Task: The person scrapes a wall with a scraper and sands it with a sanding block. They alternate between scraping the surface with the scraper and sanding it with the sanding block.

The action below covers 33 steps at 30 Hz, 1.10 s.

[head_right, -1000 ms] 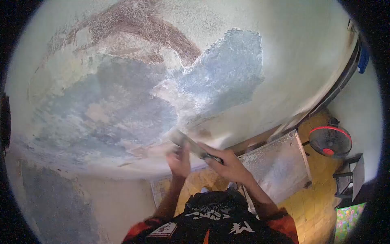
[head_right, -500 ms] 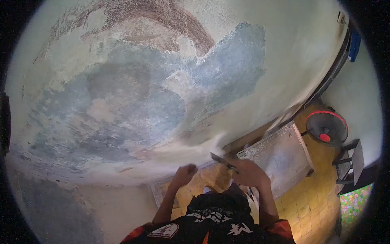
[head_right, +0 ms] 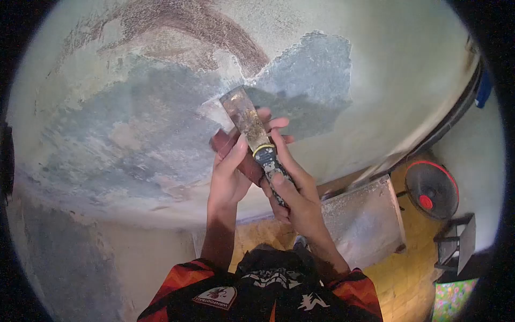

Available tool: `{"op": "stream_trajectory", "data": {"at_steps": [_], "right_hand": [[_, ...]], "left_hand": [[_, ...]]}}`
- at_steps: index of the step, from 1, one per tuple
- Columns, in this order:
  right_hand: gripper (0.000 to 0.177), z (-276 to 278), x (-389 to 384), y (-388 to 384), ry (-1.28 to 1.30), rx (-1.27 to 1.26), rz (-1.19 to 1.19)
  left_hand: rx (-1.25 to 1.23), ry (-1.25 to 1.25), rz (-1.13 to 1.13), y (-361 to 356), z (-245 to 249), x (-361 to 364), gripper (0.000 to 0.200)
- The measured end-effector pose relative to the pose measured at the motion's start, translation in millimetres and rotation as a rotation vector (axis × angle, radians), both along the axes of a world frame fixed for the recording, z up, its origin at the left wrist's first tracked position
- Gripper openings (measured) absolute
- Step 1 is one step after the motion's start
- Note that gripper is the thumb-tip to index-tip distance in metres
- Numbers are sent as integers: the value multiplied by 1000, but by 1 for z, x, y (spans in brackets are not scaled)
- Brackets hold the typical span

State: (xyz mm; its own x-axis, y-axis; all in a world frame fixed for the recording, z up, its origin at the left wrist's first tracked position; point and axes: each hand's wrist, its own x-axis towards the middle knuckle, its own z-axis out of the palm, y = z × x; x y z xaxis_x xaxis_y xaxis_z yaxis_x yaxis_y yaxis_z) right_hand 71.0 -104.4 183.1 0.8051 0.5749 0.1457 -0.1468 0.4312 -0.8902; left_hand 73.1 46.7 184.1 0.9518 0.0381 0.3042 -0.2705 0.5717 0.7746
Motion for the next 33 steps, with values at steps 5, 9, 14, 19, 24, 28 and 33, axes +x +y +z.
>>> {"op": "stream_trajectory", "data": {"at_steps": [5,9,14,19,24,28,33], "right_hand": [[66,-2,13,0,-37,-36,-42],[63,4,5,1,20,-4,2],[59,-3,4,8,31,91,-11],[60,7,15,15,-66,79,-42],[61,2,3,7,25,21,-68],[61,6,6,2,17,37,-32],[59,3,13,10,-32,57,-24]], "left_hand": [[6,38,148,-21,14,18,45],[54,95,340,-26,19,19,32],[202,17,674,-34,21,30,19],[166,-117,707,-33,27,36,19],[181,-95,736,-36,21,33,18],[96,-3,644,-40,33,26,18],[194,-137,806,-30,27,46,16]]}}
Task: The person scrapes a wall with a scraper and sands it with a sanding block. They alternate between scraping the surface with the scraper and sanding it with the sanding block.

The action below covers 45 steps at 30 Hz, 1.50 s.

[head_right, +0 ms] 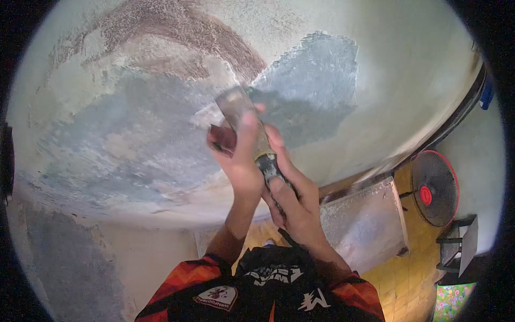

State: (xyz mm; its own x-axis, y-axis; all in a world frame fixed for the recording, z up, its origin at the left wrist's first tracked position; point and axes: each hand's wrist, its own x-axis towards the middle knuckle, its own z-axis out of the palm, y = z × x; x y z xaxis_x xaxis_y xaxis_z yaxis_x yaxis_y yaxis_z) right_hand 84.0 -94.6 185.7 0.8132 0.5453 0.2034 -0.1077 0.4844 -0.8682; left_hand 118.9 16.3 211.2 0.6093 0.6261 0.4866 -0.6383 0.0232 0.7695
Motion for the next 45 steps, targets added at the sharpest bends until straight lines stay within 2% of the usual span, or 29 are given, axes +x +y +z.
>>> {"op": "stream_trajectory", "data": {"at_steps": [2,4,5,8,12,14,16,20,24,26,28,29,31,33,35,37,40,43,45], "right_hand": [[59,4,3,4,-59,-17,-81],[60,3,-2,0,-16,-30,-41],[60,4,-4,-4,5,-49,-11],[59,6,-5,-8,81,-41,14],[59,-2,-9,-3,66,-35,-35],[59,-7,-1,0,25,-20,-57],[59,-2,-3,-5,72,-34,-32],[59,-3,5,-8,68,-9,11],[65,27,11,0,-45,-24,-8],[59,14,5,-1,3,-23,-29],[58,3,0,-8,79,-63,-1],[58,6,2,-10,38,-37,18],[61,3,3,-9,57,-91,-2],[62,1,-2,-10,88,-91,9],[59,6,6,-13,65,-47,65],[59,3,6,-13,59,-53,48],[58,-9,0,-16,72,-57,30],[57,-1,11,-15,60,-40,34],[55,1,8,-13,73,-4,41]], "left_hand": [[-19,26,-2,-4,5,-8,15],[-82,35,-75,-4,11,-12,15],[-112,67,-128,-5,-4,-14,16],[-99,75,-147,-7,0,-13,18],[-43,96,-126,-5,-9,-9,18],[52,67,-20,-2,-11,-3,18],[-109,73,-168,-8,-5,-10,18],[2,37,-38,-12,-12,-7,17],[130,56,42,-2,16,-5,17],[23,25,78,-10,-11,-2,16],[10,133,7,-5,-18,-6,17],[-4,161,-37,-3,-19,-8,17],[-74,89,-149,-6,-6,-7,17],[175,185,46,-3,-21,-17,16],[167,117,50,-1,-15,-7,16],[-112,11,-161,-12,3,-8,17],[-81,78,-137,-13,-6,-10,17],[-151,19,-123,-14,-7,-3,17],[-60,40,-52,-13,-6,0,18]]}}
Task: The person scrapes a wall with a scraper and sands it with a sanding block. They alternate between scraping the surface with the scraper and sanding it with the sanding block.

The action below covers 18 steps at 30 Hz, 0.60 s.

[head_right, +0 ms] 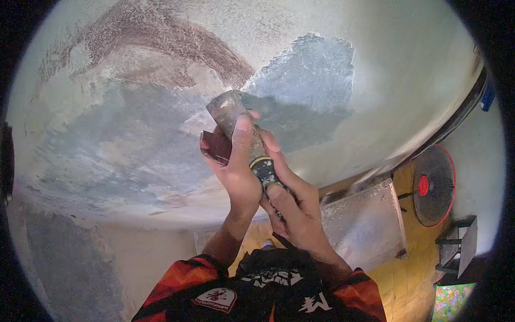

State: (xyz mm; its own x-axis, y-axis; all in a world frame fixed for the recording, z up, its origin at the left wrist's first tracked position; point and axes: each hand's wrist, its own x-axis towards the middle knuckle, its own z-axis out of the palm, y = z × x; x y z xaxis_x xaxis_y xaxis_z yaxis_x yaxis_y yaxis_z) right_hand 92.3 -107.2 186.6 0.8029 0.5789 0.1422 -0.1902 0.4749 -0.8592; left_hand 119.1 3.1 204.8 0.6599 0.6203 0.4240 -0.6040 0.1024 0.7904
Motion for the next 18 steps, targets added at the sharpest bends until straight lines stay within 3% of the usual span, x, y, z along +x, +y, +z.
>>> {"op": "stream_trajectory", "data": {"at_steps": [3,7,9,11,14,16,18], "right_hand": [[56,-3,-5,4,32,27,-55],[60,17,-2,6,-37,-20,-9],[64,15,-4,13,-64,-25,-80],[64,18,2,16,-88,-15,-87],[63,24,2,10,-53,-39,-12],[63,13,-5,6,-48,-74,-29],[63,-1,-3,7,-71,-81,-33]], "left_hand": [[-3,20,1,2,-2,-8,17],[33,-46,-72,10,39,-8,15],[50,-3,132,3,5,-4,16],[-49,0,41,-1,0,-6,15],[98,71,-100,12,32,-9,13],[42,20,84,5,8,-4,15],[31,10,46,3,9,-8,18]]}}
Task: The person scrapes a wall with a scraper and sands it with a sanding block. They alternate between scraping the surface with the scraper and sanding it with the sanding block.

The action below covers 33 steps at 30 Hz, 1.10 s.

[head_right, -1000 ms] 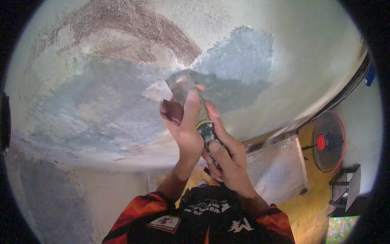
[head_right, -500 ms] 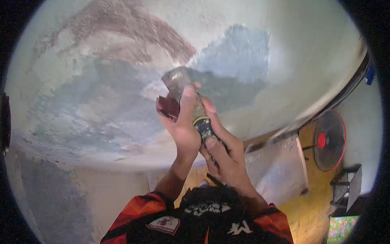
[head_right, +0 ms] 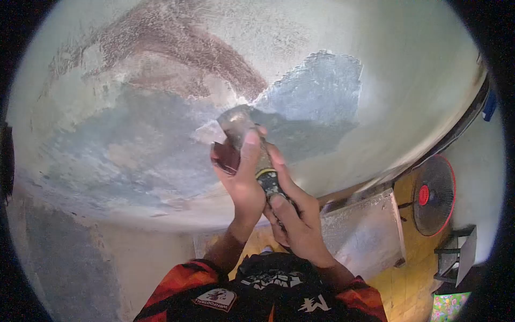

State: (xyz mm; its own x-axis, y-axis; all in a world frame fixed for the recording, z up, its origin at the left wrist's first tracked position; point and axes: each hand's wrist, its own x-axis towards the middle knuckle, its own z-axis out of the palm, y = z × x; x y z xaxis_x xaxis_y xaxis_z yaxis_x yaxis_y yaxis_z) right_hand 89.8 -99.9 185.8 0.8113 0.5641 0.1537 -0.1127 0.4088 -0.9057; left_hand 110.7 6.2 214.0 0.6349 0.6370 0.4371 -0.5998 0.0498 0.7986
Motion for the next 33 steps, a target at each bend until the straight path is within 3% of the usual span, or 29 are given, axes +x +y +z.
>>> {"op": "stream_trajectory", "data": {"at_steps": [3,7,11,12,14,19,28,32,33], "right_hand": [[59,16,7,-5,41,110,126],[60,11,0,-5,50,54,84],[61,22,3,-9,91,42,136],[61,21,-1,-9,112,45,128],[60,8,-6,-2,78,48,37],[59,13,0,-11,97,17,93],[61,11,-2,-5,53,30,58],[66,25,7,0,-40,41,6],[67,26,7,1,-68,66,6]], "left_hand": [[5,47,-82,4,20,-2,19],[-23,30,-44,0,3,-3,17],[-24,-12,-112,6,24,-2,16],[204,12,19,15,-1,2,16],[62,15,-44,6,-3,-2,16],[-114,37,-188,2,6,-5,16],[23,31,-104,2,1,-2,20],[-3,-5,-110,1,34,5,17],[52,0,-9,0,19,3,17]]}}
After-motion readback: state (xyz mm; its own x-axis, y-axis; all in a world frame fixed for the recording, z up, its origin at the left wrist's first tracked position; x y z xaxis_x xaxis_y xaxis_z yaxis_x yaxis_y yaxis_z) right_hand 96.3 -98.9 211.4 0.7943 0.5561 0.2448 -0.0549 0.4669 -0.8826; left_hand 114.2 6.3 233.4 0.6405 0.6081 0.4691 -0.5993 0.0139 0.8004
